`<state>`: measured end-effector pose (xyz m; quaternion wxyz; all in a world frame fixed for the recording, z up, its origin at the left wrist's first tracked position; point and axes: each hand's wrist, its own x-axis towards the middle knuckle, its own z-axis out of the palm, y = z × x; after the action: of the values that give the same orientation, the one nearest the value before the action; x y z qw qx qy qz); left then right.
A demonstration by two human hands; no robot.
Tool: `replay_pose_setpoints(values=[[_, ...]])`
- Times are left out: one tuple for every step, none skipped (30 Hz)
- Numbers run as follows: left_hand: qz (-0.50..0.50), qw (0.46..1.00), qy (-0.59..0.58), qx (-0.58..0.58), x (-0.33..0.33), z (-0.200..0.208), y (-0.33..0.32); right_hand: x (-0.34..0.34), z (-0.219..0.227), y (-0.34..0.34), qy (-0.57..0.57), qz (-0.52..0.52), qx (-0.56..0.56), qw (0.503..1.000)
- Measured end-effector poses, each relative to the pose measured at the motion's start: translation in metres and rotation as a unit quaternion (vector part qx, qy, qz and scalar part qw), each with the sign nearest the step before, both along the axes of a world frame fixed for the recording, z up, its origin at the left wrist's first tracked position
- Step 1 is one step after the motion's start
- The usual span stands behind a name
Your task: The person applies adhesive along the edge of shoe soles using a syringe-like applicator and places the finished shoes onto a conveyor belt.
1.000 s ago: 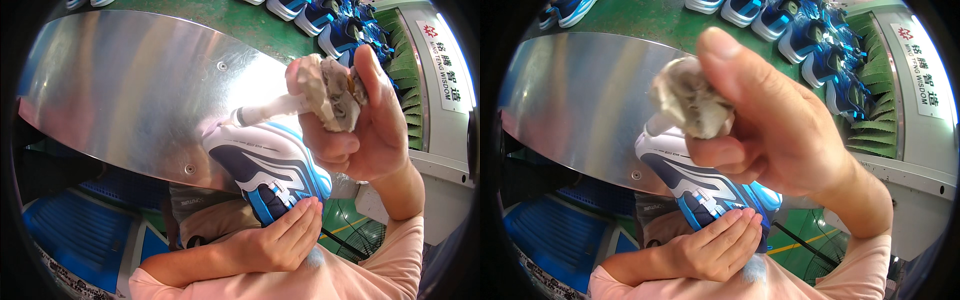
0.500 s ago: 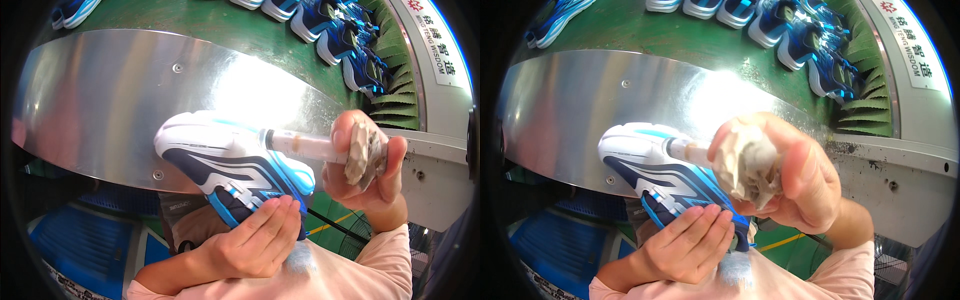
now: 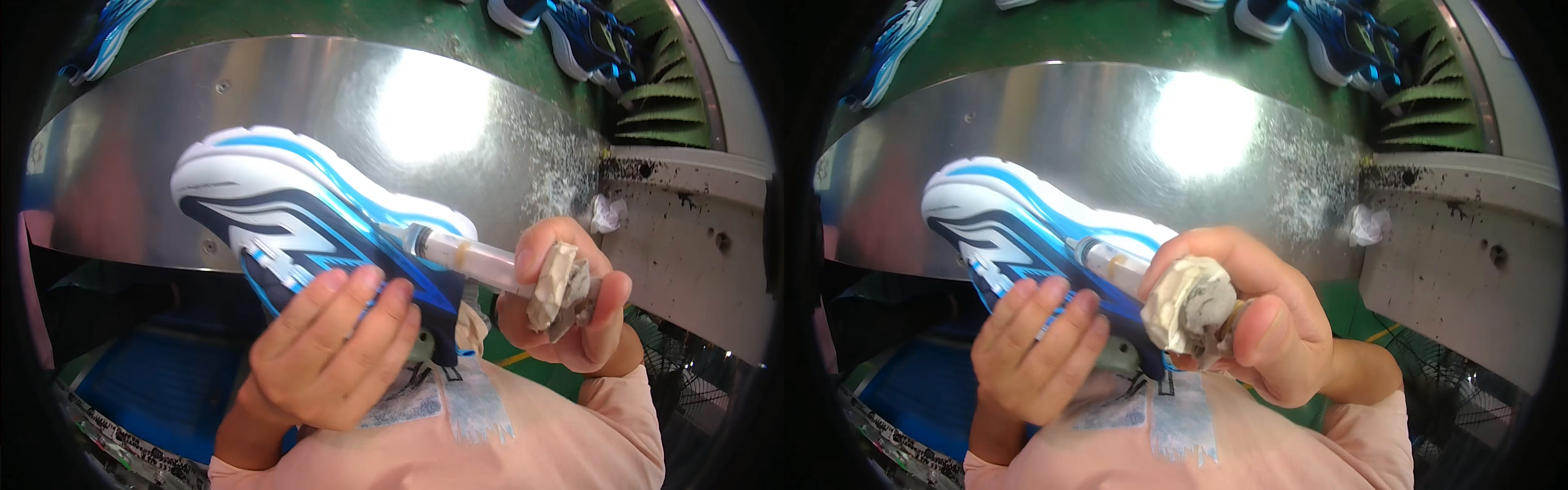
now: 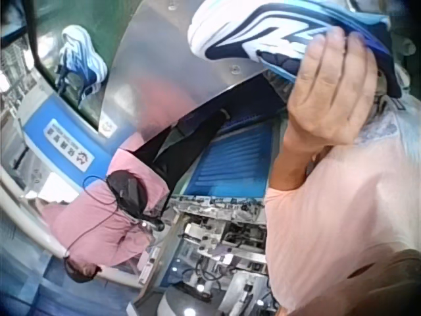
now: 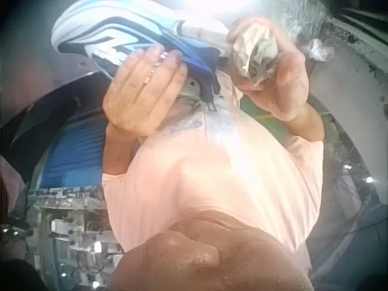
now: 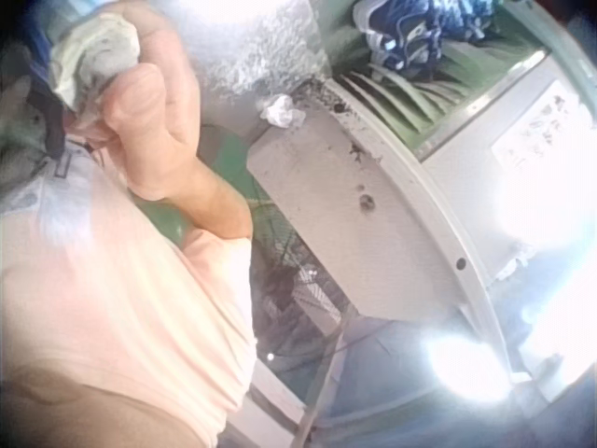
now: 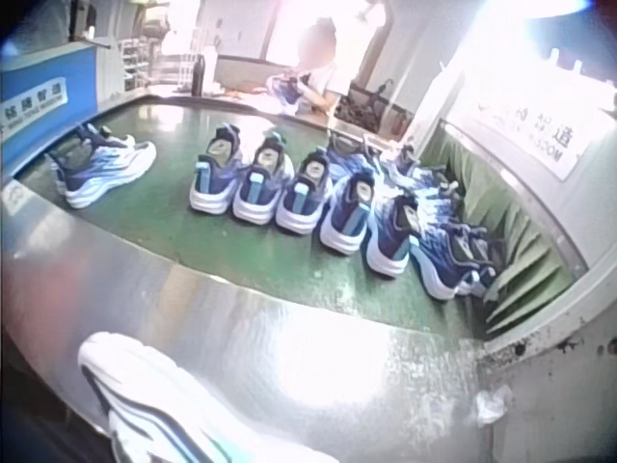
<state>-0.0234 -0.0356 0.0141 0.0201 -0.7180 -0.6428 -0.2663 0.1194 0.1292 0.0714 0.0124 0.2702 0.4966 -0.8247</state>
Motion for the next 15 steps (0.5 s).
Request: replay_pose_setpoints(values=[[0.024, 0.999, -0.014, 0.016, 0.002, 0.000, 0.002, 0.007, -0.002, -0.002, 0.017, -0.008, 0.000, 1.000], [0.023, 1.000, -0.009, 0.015, 0.002, 0.001, 0.002, 0.015, -0.003, -0.003, 0.030, -0.011, -0.009, 0.999], [0.008, 1.000, 0.004, 0.008, 0.001, 0.000, 0.005, 0.022, -0.006, -0.004, 0.041, -0.029, -0.019, 0.999], [0.013, 1.000, -0.003, 0.010, 0.002, 0.001, 0.006, 0.030, -0.007, -0.004, 0.041, -0.032, -0.025, 0.998], [0.012, 1.000, 0.003, 0.005, 0.002, 0.002, 0.008, 0.036, -0.011, -0.003, 0.052, -0.037, -0.032, 0.997], [0.010, 1.000, 0.008, -0.002, 0.002, 0.003, 0.010, 0.042, -0.015, -0.002, 0.063, -0.042, -0.039, 0.996], [0.009, 1.000, 0.014, -0.010, 0.002, 0.005, 0.011, 0.048, -0.018, 0.000, 0.074, -0.047, -0.046, 0.995], [0.012, 0.999, 0.020, -0.024, 0.002, 0.007, 0.012, 0.052, -0.026, 0.002, 0.107, -0.062, -0.063, 0.990], [0.011, 0.999, 0.018, -0.026, 0.002, 0.008, 0.014, 0.055, -0.032, 0.005, 0.130, -0.070, -0.079, 0.986], [0.008, 0.999, 0.017, -0.029, 0.002, 0.011, 0.016, 0.059, -0.040, 0.007, 0.172, -0.080, -0.103, 0.976], [0.006, 0.999, 0.018, -0.032, 0.002, 0.013, 0.019, 0.062, -0.047, 0.010, 0.176, -0.085, -0.113, 0.974], [0.003, 0.998, 0.025, -0.050, 0.001, 0.016, 0.021, 0.065, -0.053, 0.012, 0.190, -0.100, -0.137, 0.967], [0.006, 0.998, 0.034, -0.060, 0.002, 0.018, 0.024, 0.068, -0.060, 0.013, 0.237, -0.120, -0.167, 0.950], [0.007, 0.997, 0.043, -0.071, 0.002, 0.021, 0.027, 0.070, -0.065, 0.015, 0.256, -0.129, -0.182, 0.941], [0.007, 0.995, 0.052, -0.082, 0.002, 0.023, 0.031, 0.072, -0.070, 0.017, 0.240, -0.120, -0.173, 0.948]])
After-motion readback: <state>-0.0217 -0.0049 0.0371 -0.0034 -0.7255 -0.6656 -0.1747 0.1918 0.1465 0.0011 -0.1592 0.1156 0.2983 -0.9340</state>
